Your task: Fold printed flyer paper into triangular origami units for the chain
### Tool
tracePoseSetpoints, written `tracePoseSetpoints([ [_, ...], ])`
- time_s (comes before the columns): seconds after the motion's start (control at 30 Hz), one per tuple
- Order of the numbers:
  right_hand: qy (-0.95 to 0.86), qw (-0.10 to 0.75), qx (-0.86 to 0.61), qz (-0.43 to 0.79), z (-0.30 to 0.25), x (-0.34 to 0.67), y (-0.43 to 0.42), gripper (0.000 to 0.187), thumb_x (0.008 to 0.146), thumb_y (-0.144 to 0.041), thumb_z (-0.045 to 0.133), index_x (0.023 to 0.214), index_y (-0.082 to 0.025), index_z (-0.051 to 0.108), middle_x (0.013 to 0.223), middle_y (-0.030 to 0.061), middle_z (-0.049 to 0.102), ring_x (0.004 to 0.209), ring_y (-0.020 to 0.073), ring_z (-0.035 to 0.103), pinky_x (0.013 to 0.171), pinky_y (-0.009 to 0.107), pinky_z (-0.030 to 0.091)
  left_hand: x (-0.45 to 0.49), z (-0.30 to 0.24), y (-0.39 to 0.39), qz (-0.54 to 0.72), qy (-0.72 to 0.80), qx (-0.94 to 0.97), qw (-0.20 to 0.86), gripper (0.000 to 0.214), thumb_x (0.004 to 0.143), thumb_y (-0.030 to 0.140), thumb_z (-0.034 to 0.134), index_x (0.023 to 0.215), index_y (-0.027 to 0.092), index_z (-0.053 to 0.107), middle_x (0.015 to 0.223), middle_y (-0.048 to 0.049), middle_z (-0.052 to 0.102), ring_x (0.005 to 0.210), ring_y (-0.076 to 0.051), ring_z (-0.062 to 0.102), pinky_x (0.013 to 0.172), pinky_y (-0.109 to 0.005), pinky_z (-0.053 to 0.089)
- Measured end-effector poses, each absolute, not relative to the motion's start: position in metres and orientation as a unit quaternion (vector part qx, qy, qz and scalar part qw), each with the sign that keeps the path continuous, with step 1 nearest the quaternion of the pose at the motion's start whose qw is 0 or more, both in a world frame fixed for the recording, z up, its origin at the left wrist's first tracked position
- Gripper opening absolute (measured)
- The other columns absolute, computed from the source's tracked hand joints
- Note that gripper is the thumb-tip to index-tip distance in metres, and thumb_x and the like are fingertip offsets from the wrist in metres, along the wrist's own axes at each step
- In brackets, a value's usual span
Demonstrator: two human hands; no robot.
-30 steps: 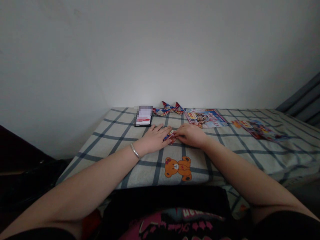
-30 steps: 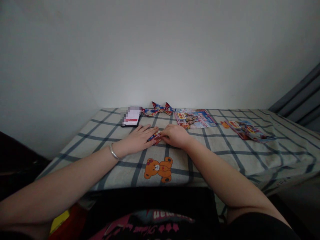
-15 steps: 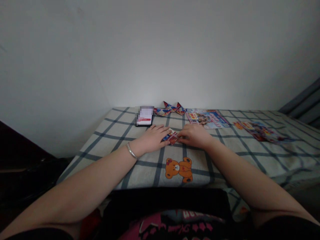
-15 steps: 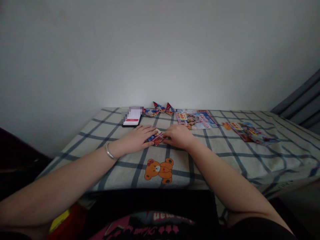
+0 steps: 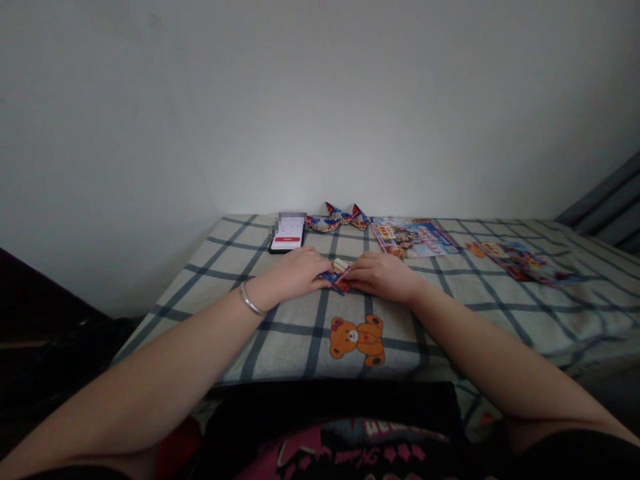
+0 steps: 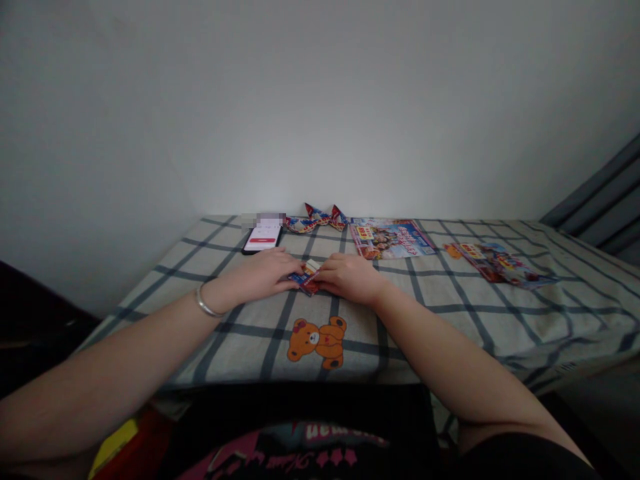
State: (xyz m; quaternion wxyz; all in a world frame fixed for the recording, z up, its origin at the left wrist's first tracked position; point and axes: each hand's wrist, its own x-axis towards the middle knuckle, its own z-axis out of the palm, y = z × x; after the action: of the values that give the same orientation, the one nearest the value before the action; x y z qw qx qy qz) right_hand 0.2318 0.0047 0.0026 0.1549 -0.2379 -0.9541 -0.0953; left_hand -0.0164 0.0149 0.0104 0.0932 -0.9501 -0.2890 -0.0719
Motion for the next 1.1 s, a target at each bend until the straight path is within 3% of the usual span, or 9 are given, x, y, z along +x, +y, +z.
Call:
tracePoseSetpoints([
  [0.17,-0.957,0.147,-0.233,-0.094,-0.001,0.232,0.006,0.027,0.096,-0.03,0.05,0.11,-0.022,0.071,0.101,0.0071,0.073,0.091,0.0187,0.064,0.081,0.031,0.049,-0.017,0.006,0.02,-0.076,-0.29,-0.951,0.079,0.026,0.092,0.041,0.061,0.105,0.019,0.065,0.101,-0.0052,0.071,0.095,-0.022,0.064,0.105,-0.044,0.036],
  [0.27,-0.955,0.133,-0.243,-0.109,-0.001,0.23,0.004,0.026,0.096,-0.028,0.049,0.11,-0.022,0.071,0.099,0.0062,0.072,0.089,0.0182,0.064,0.079,0.029,0.047,-0.017,0.005,0.021,-0.078,-0.296,-0.95,0.067,0.025,0.092,0.039,0.061,0.105,0.019,0.065,0.103,-0.0051,0.072,0.096,-0.021,0.064,0.109,-0.045,0.032],
  [0.5,-0.925,0.093,-0.335,-0.152,0.005,0.223,-0.003,0.022,0.09,-0.023,0.051,0.096,-0.017,0.071,0.087,0.0062,0.071,0.079,0.0176,0.063,0.067,0.028,0.04,-0.014,0.001,0.022,-0.12,-0.28,-0.95,0.073,0.021,0.096,0.033,0.054,0.103,0.018,0.068,0.106,-0.0066,0.068,0.1,-0.02,0.062,0.09,-0.034,0.047],
  [0.6,-0.909,0.099,-0.38,-0.139,0.006,0.223,-0.004,0.021,0.089,-0.023,0.05,0.091,-0.017,0.07,0.086,0.0057,0.071,0.08,0.0174,0.063,0.066,0.027,0.038,-0.01,0.001,0.018,-0.137,-0.281,-0.945,0.101,0.021,0.096,0.031,0.053,0.096,0.018,0.07,0.1,-0.0064,0.068,0.102,-0.02,0.06,0.091,-0.033,0.046],
  [0.77,-0.904,0.089,-0.4,-0.118,0.008,0.224,-0.006,0.021,0.087,-0.024,0.05,0.093,-0.019,0.07,0.089,0.0051,0.07,0.085,0.0182,0.062,0.069,0.027,0.038,-0.004,0.004,0.006,-0.124,-0.303,-0.931,0.164,0.022,0.093,0.028,0.055,0.079,0.016,0.068,0.083,-0.0056,0.066,0.088,-0.02,0.058,0.079,-0.032,0.046],
  [0.97,-0.9,0.072,-0.408,-0.131,0.013,0.229,-0.003,0.024,0.087,-0.03,0.052,0.083,-0.017,0.072,0.084,0.0076,0.07,0.085,0.0211,0.06,0.07,0.03,0.039,-0.001,0.006,0.0,-0.114,-0.354,-0.914,0.164,0.02,0.09,0.025,0.057,0.077,0.016,0.069,0.077,-0.0056,0.067,0.08,-0.02,0.059,0.073,-0.033,0.043],
  [1.1,-0.911,0.084,-0.388,-0.111,0.014,0.235,0.002,0.022,0.086,-0.032,0.056,0.087,-0.019,0.073,0.086,0.0061,0.07,0.089,0.0213,0.059,0.073,0.031,0.04,0.0,0.009,-0.001,-0.108,-0.403,-0.895,0.161,0.024,0.09,0.028,0.057,0.075,0.017,0.071,0.076,-0.0066,0.068,0.078,-0.021,0.06,0.072,-0.034,0.041],
])
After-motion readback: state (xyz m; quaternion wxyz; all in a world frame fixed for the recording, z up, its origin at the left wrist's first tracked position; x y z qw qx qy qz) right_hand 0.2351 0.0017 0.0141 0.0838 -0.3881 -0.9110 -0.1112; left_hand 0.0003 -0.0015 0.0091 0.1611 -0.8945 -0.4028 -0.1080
